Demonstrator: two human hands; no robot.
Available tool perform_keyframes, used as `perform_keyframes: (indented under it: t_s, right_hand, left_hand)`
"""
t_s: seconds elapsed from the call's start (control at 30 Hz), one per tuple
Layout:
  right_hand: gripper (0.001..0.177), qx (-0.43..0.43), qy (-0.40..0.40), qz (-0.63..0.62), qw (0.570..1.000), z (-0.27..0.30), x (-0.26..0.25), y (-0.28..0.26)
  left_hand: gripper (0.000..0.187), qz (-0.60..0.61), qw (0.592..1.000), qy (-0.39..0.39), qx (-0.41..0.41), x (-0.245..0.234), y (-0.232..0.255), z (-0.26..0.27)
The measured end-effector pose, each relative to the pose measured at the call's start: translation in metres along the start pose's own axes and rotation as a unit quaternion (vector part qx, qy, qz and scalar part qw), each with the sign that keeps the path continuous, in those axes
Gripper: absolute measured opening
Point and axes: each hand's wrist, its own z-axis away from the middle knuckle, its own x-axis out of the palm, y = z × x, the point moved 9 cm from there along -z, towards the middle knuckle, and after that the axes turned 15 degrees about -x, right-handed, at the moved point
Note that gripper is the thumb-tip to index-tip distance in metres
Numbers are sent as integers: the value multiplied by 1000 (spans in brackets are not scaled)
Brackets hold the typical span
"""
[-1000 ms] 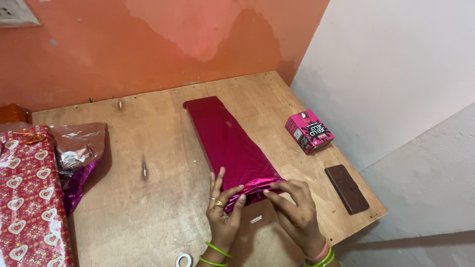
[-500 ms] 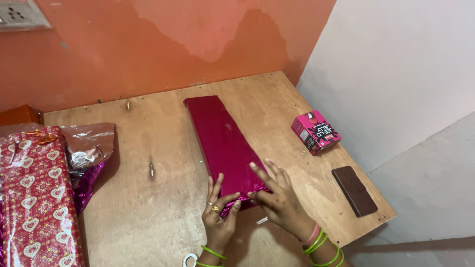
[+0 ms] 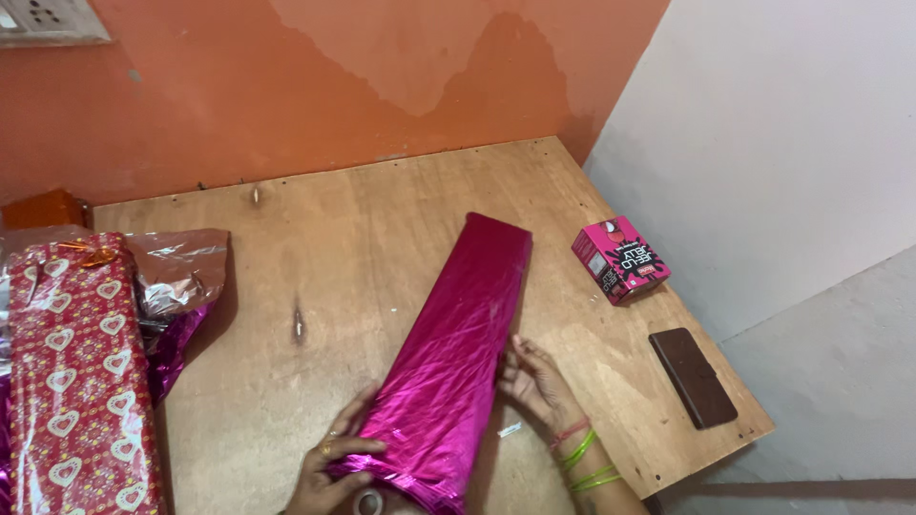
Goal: The person wraps a long rectangular object with shiny pink wrapping paper, folding and taping the edges to secure it. They then unwrap a different long box with red heart-patterned paper, removing the paper and inner tissue to reveal the box.
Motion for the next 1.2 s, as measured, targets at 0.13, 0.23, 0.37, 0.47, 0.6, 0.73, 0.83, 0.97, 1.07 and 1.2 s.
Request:
perform_keyframes:
  t_s: [0.13, 0.23, 0.37, 0.47, 0.6, 0.73, 0.83, 0.97, 1.07, 1.2]
  right_hand:
    - [11, 51, 153, 66, 985, 5, -27, 34]
    - [8, 56, 132, 54, 988, 8, 2, 60]
    - [20, 118, 50, 354, 926, 18, 24, 72]
    - [20, -80, -29, 580, 810, 2, 58, 35]
    - [17, -227, -107, 681, 688, -38, 98, 4]
    - [21, -255, -216, 716, 613, -67, 132, 26]
    - [34, -215, -241, 762, 561, -76, 138, 44]
    - [23, -202, -240, 778, 544, -79, 142, 48]
    - [12, -192, -222, 773, 563, -85, 136, 48]
    - [9, -190, -219, 772, 565, -92, 126, 51]
  left_hand:
    - [82, 119, 972, 59, -195, -57, -16, 11]
    - [79, 319, 914, 162, -190, -106, -17, 16]
    - [59, 61, 876, 404, -256, -189, -23, 23]
    - [41, -311, 810, 475, -146, -194, 6, 14]
    - [36, -501, 766, 389, -107, -109, -37, -46]
    - [73, -639, 714, 219, -184, -27, -88, -107]
    - [76, -641, 690, 175, -288, -17, -97, -114]
    - [70, -627, 717, 221, -210, -11, -69, -118]
    - [70, -632, 713, 222, -210, -11, -72, -117]
    - [67, -638, 707, 227, -204, -11, -78, -116]
